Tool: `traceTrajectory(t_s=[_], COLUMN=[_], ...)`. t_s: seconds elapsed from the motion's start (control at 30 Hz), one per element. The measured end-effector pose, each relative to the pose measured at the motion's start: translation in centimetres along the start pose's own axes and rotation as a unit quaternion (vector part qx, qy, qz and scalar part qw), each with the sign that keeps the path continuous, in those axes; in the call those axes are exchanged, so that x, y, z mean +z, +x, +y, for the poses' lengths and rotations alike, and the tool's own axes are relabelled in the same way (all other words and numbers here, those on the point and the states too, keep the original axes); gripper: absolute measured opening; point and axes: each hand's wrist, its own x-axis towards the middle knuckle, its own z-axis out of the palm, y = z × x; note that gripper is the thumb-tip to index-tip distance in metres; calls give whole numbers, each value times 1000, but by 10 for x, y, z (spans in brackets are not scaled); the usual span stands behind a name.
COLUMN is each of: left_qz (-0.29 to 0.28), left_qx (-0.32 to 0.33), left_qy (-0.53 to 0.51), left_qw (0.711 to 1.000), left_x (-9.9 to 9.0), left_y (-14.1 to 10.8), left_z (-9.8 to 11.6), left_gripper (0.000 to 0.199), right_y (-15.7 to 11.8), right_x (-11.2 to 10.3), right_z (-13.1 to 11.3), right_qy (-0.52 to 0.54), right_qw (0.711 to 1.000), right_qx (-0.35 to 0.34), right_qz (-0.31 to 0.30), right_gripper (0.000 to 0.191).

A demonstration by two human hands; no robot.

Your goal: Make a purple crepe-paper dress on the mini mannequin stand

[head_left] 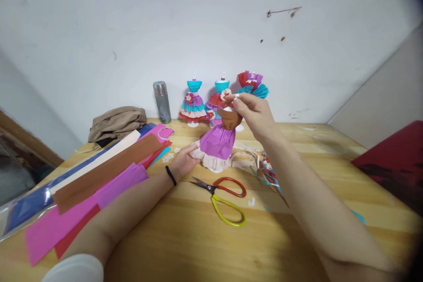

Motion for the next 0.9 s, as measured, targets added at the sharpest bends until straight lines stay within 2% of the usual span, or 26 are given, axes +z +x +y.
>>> traceTrajectory(t_s=[0.13,0.3,0.4,0.5,0.7,0.8,0.9], left_qz=[11,22,27,27,12,5,-2], left_qx=[1,-6,-10,-14,-5,-2,0], left_qy=[4,10,13,17,12,10,17], left_qw=[1000,1000,999,999,1000,1000,1000], left_x=[0,2,3,4,4,2,0], left_y=[0,-2,-3,-4,-1,1,3], left_z=[0,2,3,4,1,-1,-1], left_gripper=[28,34,31,28,26,24,19], right_y=[-6,-14,-15,-12,-19,-23,-17], right_x=[1,-3,-6,-5,4,5,5], right_z=[2,13,11,4,7,8,-3], right_qy=[0,63,75,71,18,36,74], right_qw=[999,996,995,997,1000,999,997], right_qx=[-11,7,24,5,-8,9,8], right_qz=[34,68,58,30,-8,-6,18], right_gripper=[30,43,47,52,78,78,66])
